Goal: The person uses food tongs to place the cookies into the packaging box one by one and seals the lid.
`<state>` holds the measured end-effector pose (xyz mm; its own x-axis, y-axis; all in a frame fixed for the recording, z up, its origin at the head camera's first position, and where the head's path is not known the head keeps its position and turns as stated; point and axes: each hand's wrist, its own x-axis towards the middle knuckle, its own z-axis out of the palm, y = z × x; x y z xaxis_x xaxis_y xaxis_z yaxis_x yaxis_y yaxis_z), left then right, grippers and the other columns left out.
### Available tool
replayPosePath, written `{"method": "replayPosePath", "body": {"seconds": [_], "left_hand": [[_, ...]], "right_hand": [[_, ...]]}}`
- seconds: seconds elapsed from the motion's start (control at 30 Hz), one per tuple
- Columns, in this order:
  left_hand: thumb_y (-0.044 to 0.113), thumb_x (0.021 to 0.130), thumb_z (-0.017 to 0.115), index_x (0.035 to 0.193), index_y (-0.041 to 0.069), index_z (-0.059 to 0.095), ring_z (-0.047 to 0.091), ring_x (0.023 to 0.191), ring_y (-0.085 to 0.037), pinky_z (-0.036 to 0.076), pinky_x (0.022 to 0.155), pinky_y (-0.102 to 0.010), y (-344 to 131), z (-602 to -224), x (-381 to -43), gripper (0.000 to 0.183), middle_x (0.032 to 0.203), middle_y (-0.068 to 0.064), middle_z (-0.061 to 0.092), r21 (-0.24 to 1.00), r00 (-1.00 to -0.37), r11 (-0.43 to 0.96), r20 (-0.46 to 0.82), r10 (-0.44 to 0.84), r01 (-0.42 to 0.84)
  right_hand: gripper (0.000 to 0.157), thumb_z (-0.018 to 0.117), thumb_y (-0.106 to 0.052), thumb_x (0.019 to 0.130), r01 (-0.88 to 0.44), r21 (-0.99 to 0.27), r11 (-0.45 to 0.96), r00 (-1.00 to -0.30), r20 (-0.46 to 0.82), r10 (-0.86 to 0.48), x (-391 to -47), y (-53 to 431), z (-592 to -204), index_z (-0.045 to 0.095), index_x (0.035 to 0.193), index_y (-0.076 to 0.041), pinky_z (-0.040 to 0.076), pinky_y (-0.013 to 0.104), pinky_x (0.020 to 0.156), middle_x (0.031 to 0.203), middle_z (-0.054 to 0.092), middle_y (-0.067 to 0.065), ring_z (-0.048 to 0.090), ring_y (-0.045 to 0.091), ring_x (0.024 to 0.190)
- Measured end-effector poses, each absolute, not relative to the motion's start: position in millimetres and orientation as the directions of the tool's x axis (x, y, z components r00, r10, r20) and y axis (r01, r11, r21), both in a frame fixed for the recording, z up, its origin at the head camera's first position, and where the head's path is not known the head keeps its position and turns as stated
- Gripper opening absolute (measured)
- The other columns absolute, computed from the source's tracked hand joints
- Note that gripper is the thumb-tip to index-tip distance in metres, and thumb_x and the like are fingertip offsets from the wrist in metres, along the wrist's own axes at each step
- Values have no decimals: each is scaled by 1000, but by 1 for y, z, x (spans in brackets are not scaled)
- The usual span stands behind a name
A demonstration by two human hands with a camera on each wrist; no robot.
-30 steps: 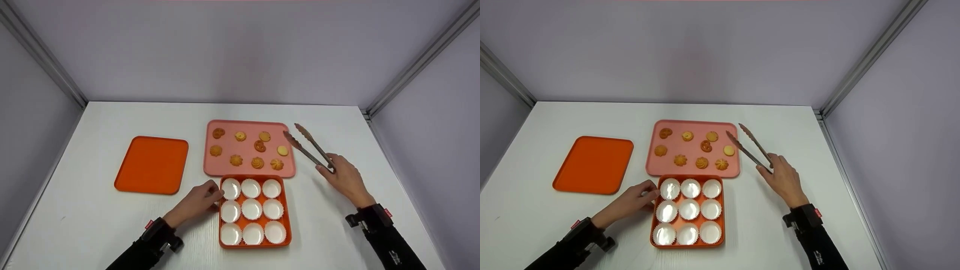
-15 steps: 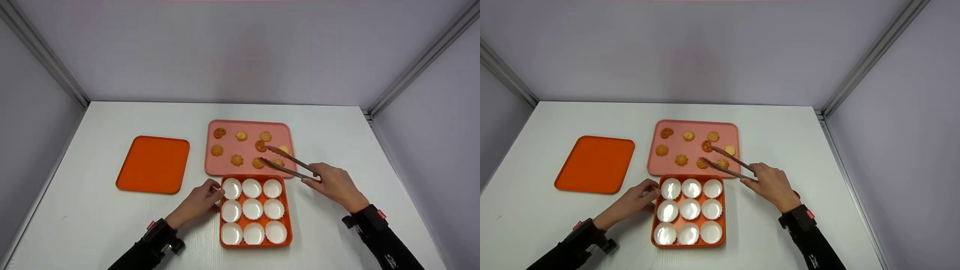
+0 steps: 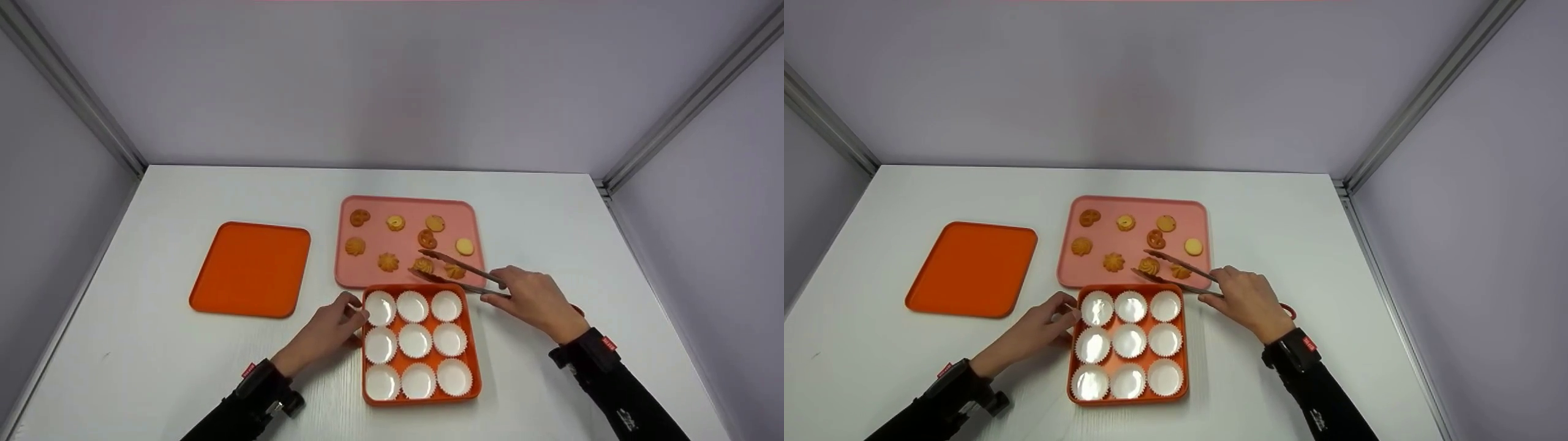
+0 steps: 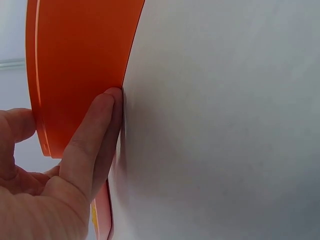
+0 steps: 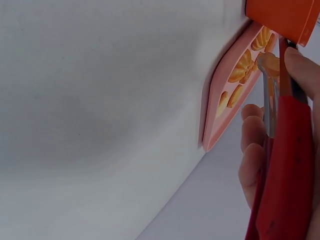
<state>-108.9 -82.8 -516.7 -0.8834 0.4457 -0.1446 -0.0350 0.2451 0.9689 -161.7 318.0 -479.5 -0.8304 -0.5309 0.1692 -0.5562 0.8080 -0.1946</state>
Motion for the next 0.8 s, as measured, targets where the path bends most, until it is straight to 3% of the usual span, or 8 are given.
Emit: {"method": "replayPosePath", "body": {"seconds": [0.13,0.33,0.57,0.8], "left_hand": [[25,101,53,118,-3,45,67,77,-36,58,68,-47,-82,-518,-109,34,98,-21,63,969,-884,243,-145,444,-36],[15,102,49,119,-8,44,64,82,-47,55,73,-57,-81,-508,-106,29,101,-32,59,972,-873,228,-158,462,-55],[9,101,49,115,-8,45,65,79,-45,55,72,-56,-82,-481,-99,23,99,-32,59,981,-871,193,-123,475,-33],[15,102,49,118,-8,45,64,81,-47,55,72,-58,-81,-506,-106,28,100,-32,60,974,-876,222,-139,463,-37]], "right_hand": [[46,74,-43,84,-578,-171,798,-815,175,-553,-163,318,-482,70,107,-4,50,36,53,84,66,7,58,15,64],[39,80,-34,79,-580,-150,801,-811,199,-550,-164,318,-485,70,105,-5,50,36,52,82,65,5,59,15,63],[38,80,-31,80,-561,-168,811,-827,171,-536,-164,318,-485,70,105,-4,51,37,53,82,65,5,58,16,63],[39,79,-33,81,-543,-187,819,-839,162,-519,-166,320,-485,71,107,-6,50,35,54,81,64,2,55,12,63]]}}
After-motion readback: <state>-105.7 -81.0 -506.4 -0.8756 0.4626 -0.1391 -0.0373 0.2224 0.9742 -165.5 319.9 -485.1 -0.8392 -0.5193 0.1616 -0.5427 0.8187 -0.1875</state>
